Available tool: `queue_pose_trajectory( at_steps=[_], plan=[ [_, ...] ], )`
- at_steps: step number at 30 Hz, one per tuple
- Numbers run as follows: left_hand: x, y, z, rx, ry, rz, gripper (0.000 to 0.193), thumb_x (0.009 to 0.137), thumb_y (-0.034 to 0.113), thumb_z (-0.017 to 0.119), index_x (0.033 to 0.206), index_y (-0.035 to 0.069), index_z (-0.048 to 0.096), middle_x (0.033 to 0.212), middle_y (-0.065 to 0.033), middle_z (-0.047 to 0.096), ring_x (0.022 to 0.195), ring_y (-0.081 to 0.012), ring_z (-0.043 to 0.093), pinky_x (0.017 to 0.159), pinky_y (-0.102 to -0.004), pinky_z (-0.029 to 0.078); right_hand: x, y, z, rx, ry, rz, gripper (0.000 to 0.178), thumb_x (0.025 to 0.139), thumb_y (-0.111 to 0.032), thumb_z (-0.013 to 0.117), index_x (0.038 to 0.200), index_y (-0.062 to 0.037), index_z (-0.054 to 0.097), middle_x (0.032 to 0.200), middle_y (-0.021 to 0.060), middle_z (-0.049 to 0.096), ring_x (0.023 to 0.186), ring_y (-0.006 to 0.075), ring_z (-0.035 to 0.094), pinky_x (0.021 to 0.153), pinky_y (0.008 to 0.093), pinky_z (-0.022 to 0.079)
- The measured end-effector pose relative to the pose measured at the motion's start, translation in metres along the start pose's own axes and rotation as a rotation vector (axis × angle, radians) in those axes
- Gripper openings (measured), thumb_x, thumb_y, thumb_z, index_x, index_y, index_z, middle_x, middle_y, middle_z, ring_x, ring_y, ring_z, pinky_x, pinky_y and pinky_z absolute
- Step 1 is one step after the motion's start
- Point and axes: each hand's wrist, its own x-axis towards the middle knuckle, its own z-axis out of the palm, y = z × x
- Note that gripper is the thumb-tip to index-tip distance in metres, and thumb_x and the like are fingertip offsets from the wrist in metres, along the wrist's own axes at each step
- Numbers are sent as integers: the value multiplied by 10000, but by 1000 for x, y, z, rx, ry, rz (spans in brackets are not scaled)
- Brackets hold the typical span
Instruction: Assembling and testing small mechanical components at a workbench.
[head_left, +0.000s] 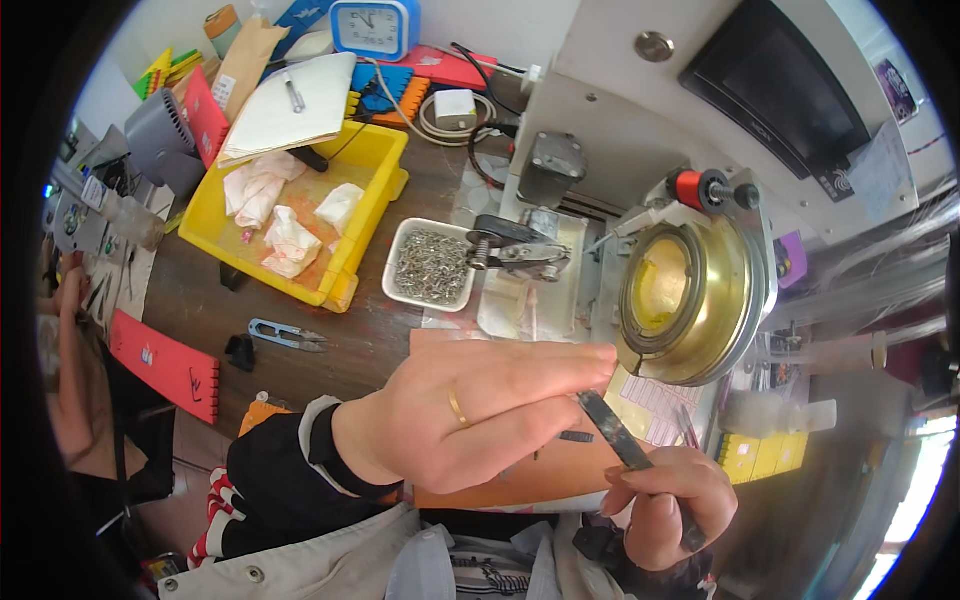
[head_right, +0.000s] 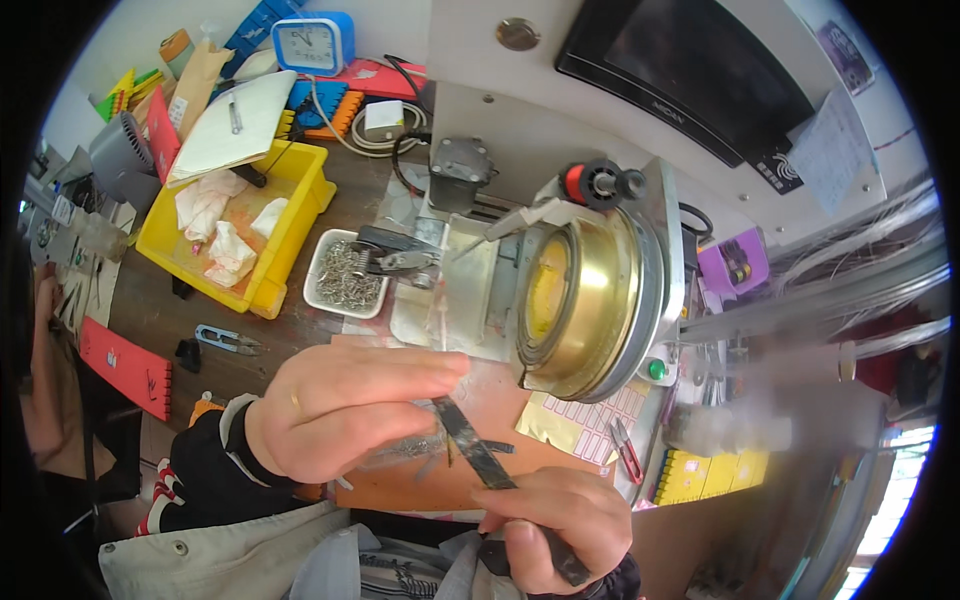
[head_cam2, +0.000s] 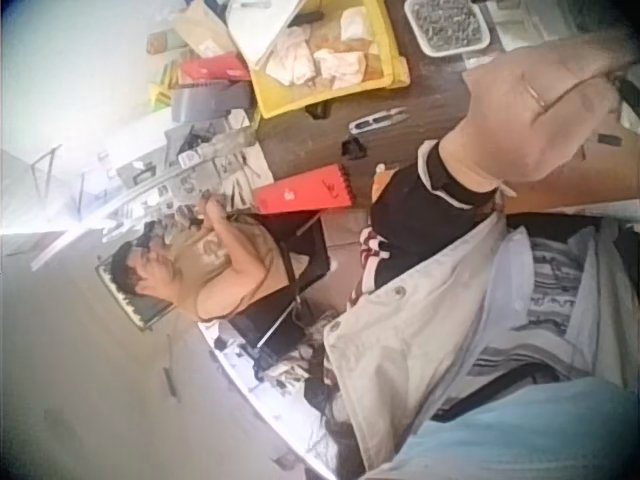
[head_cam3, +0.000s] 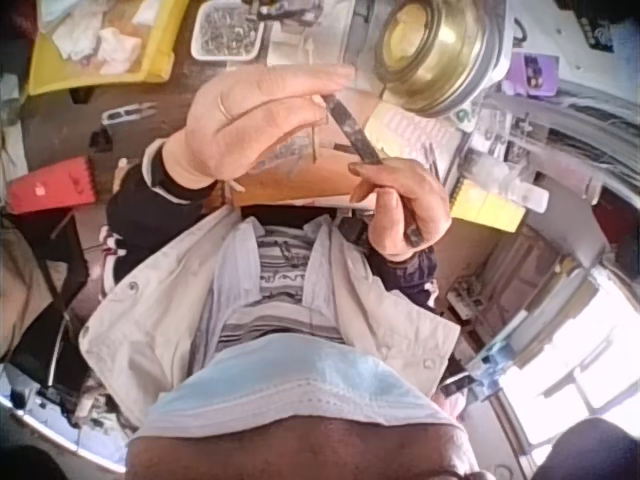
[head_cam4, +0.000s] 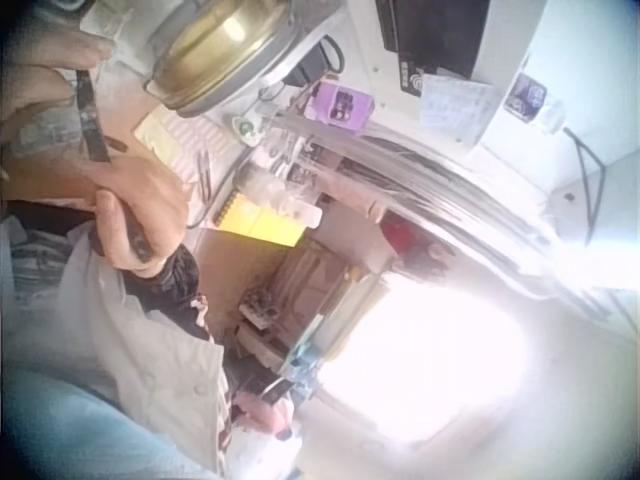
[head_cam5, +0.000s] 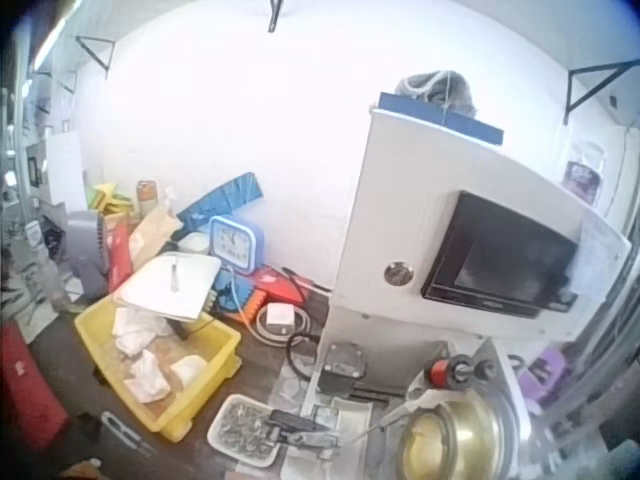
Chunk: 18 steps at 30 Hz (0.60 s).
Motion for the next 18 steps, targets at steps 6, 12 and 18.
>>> queue_pose_trajectory(
  at_steps=[6,12,18],
  plan=[
    [-6,1,2,48,20,-27,206,817,21,707,1007,-59,697,1178,-227,675,1000,-336,718,781,-375,597,-39,20,-24,-126,199,-83,249,990,-232,593,921,6,612,681,118,667,478,117,558,527,239,433],
    [-6,-4,4,118,51,67,189,782,32,730,955,-43,722,1102,-197,700,877,-293,731,712,-331,597,-86,50,-52,-457,176,191,249,939,-53,589,1158,62,614,895,169,703,648,166,649,608,270,509],
    [-7,-10,5,283,28,80,206,740,41,749,945,18,741,951,-109,727,745,-235,713,602,-314,560,-89,67,-63,-836,-89,179,446,898,-3,641,1340,1,574,1227,202,629,726,211,654,617,308,526]
  ],
)
